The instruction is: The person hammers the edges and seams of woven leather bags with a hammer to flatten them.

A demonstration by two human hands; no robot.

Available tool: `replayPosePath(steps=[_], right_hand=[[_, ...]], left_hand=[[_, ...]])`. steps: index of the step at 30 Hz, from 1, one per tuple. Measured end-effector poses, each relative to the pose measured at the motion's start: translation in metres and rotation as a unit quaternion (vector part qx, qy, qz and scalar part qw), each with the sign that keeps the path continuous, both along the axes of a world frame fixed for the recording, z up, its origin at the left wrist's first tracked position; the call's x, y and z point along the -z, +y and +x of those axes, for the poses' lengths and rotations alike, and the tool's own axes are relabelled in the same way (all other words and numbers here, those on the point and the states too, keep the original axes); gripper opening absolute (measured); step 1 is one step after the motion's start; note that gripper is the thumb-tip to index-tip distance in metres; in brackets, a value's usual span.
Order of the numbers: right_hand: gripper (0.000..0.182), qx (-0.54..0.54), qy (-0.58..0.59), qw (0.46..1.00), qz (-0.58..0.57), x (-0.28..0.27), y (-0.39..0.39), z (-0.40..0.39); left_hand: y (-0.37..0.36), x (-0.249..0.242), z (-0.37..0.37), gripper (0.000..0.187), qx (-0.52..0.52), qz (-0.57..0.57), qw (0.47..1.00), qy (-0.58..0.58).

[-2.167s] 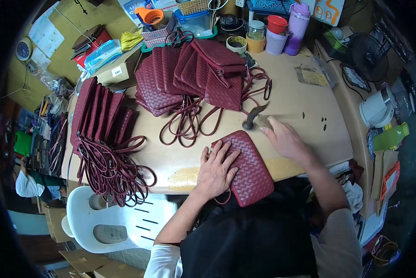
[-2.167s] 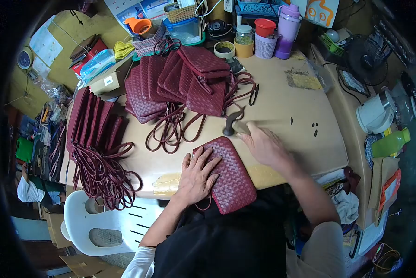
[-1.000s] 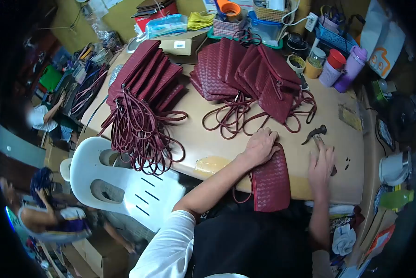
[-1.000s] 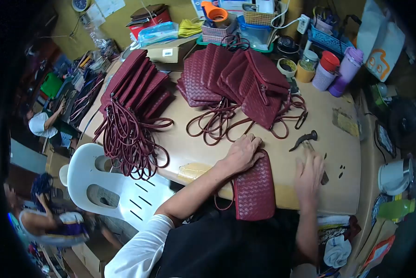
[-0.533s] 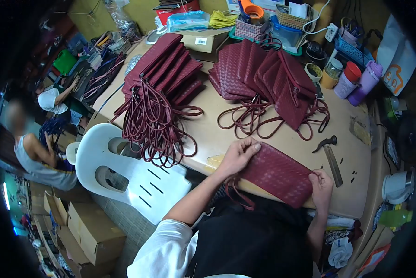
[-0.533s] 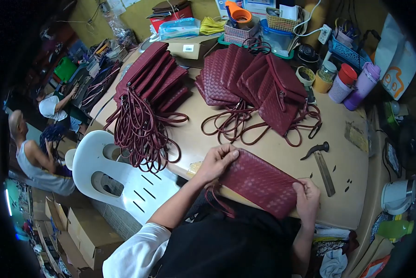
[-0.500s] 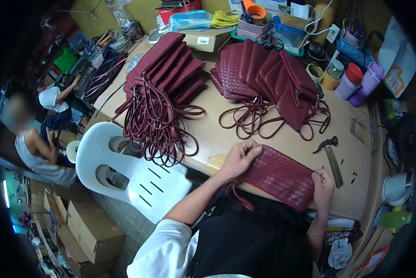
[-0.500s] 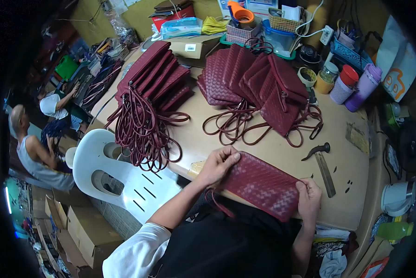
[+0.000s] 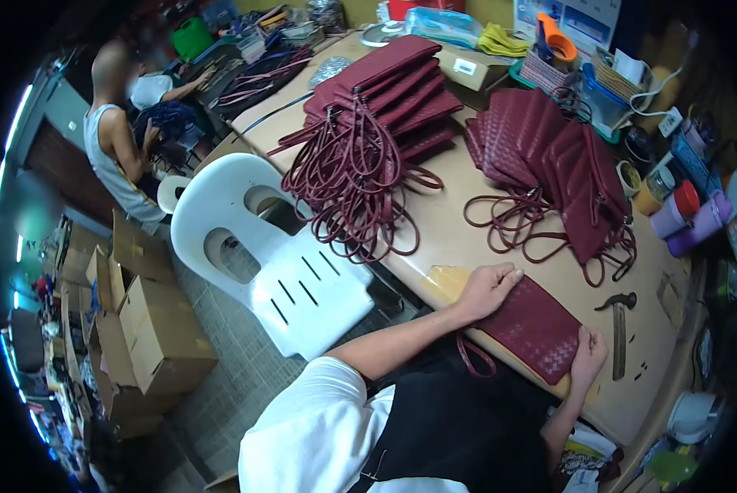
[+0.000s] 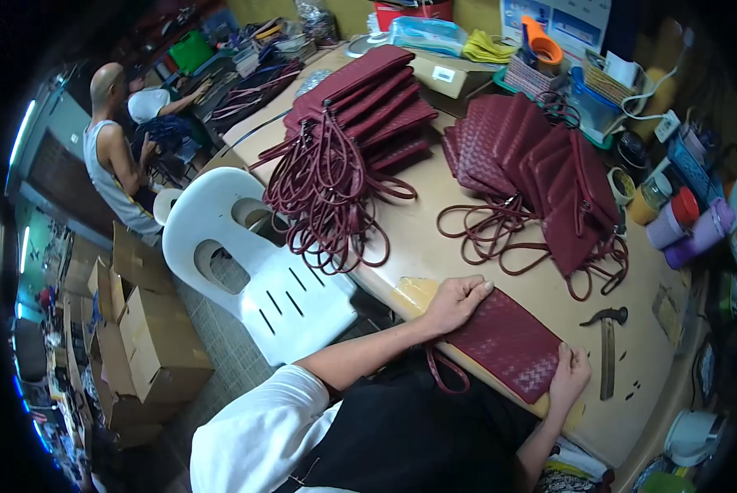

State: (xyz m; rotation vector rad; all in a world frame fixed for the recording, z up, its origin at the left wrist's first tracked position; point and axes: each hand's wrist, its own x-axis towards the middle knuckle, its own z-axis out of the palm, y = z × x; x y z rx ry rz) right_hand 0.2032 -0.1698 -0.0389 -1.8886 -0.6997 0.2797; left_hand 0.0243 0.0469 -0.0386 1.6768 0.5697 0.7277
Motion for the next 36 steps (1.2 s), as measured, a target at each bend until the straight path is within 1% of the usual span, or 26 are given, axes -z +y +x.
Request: replayPosePath(steps=[2, 3, 4, 6, 7, 9, 10, 12, 13, 15, 16, 18, 19, 21, 25, 28, 30, 31, 33, 34, 35, 36], right_hand=[[0.030, 0.043, 0.061, 0.996, 0.040, 0.002, -0.002, 0.004], [0.031, 0.031, 0.068, 0.993, 0.093, 0.002, 0.002, 0.004], [0.031, 0.025, 0.068, 0.993, 0.092, 0.001, 0.006, 0.003], [0.034, 0.052, 0.074, 0.988, 0.121, -0.003, 0.011, 0.002], [0.034, 0.048, 0.075, 0.989, 0.121, -0.004, 0.014, 0.003], [0.038, 0.055, 0.048, 0.988, 0.139, -0.004, 0.016, 0.010], [0.038, 0.052, 0.048, 0.988, 0.139, -0.006, 0.016, 0.014], [0.042, 0.061, -0.031, 0.993, 0.093, -0.009, 0.013, 0.026], [0.042, 0.061, -0.031, 0.993, 0.092, -0.007, 0.011, 0.032], [0.042, 0.106, -0.027, 0.992, 0.071, -0.001, 0.007, 0.041], [0.042, 0.107, -0.027, 0.991, 0.071, 0.002, 0.006, 0.042], [0.046, 0.105, -0.091, 0.989, 0.049, 0.009, 0.003, 0.043], [0.046, 0.104, -0.089, 0.989, 0.049, 0.009, 0.005, 0.042], [0.044, 0.090, -0.068, 0.992, 0.051, 0.007, 0.007, 0.036], [0.041, 0.100, -0.058, 0.992, 0.041, 0.002, 0.013, 0.027], [0.037, 0.110, -0.039, 0.992, 0.045, 0.000, 0.014, 0.022], [0.035, 0.006, -0.067, 0.997, 0.043, -0.002, 0.014, 0.018], [0.035, 0.007, -0.067, 0.997, 0.042, 0.003, 0.009, 0.024], [0.028, 0.014, -0.058, 0.994, -0.088, 0.016, -0.005, 0.043], [0.028, 0.014, -0.058, 0.994, -0.088, 0.002, 0.001, 0.031], [0.025, 0.024, -0.189, 0.968, -0.160, -0.011, 0.009, 0.017], [0.026, 0.033, -0.317, 0.920, -0.229, -0.024, 0.019, 0.004]], left_hand=[[-0.001, 0.002, -0.001, 0.038, -0.010, 0.021, 1.000, -0.004], [-0.001, 0.001, -0.001, 0.034, -0.008, 0.013, 1.000, 0.006], [-0.002, 0.004, 0.004, 0.034, -0.014, 0.013, 1.000, 0.006], [-0.003, 0.008, 0.013, 0.032, -0.060, 0.052, 0.990, -0.119], [0.000, 0.007, 0.013, 0.032, -0.064, 0.053, 0.989, -0.119], [0.007, 0.002, 0.015, 0.027, 0.018, 0.028, 0.999, -0.035], [0.009, 0.000, 0.018, 0.027, 0.015, 0.028, 0.999, -0.036], [0.009, -0.003, 0.028, 0.024, -0.016, 0.073, 0.997, -0.025], [0.009, -0.003, 0.030, 0.024, -0.016, 0.072, 0.997, -0.025], [0.009, -0.005, 0.034, 0.023, -0.020, 0.089, 0.996, 0.017], [0.009, -0.006, 0.034, 0.023, -0.019, 0.089, 0.996, 0.017], [0.007, -0.007, 0.031, 0.024, 0.000, 0.077, 0.997, 0.025], [0.006, -0.004, 0.031, 0.024, -0.001, 0.077, 0.997, 0.027], [0.004, 0.000, 0.031, 0.023, -0.014, 0.060, 0.998, -0.027], [0.002, 0.001, 0.037, 0.025, -0.032, 0.061, 0.995, -0.070], [0.005, -0.003, 0.036, 0.021, -0.024, 0.086, 0.993, -0.081], [0.008, -0.010, 0.030, 0.019, 0.074, 0.141, 0.986, -0.053], [0.009, -0.014, 0.029, 0.019, 0.076, 0.140, 0.986, -0.052], [0.012, -0.020, 0.028, 0.018, 0.111, 0.107, 0.981, 0.118], [0.008, -0.018, 0.028, 0.018, 0.111, 0.107, 0.981, 0.118], [0.004, -0.014, 0.029, 0.018, 0.075, 0.167, 0.975, 0.125], [-0.002, -0.012, 0.029, 0.021, 0.038, 0.227, 0.964, 0.132]])
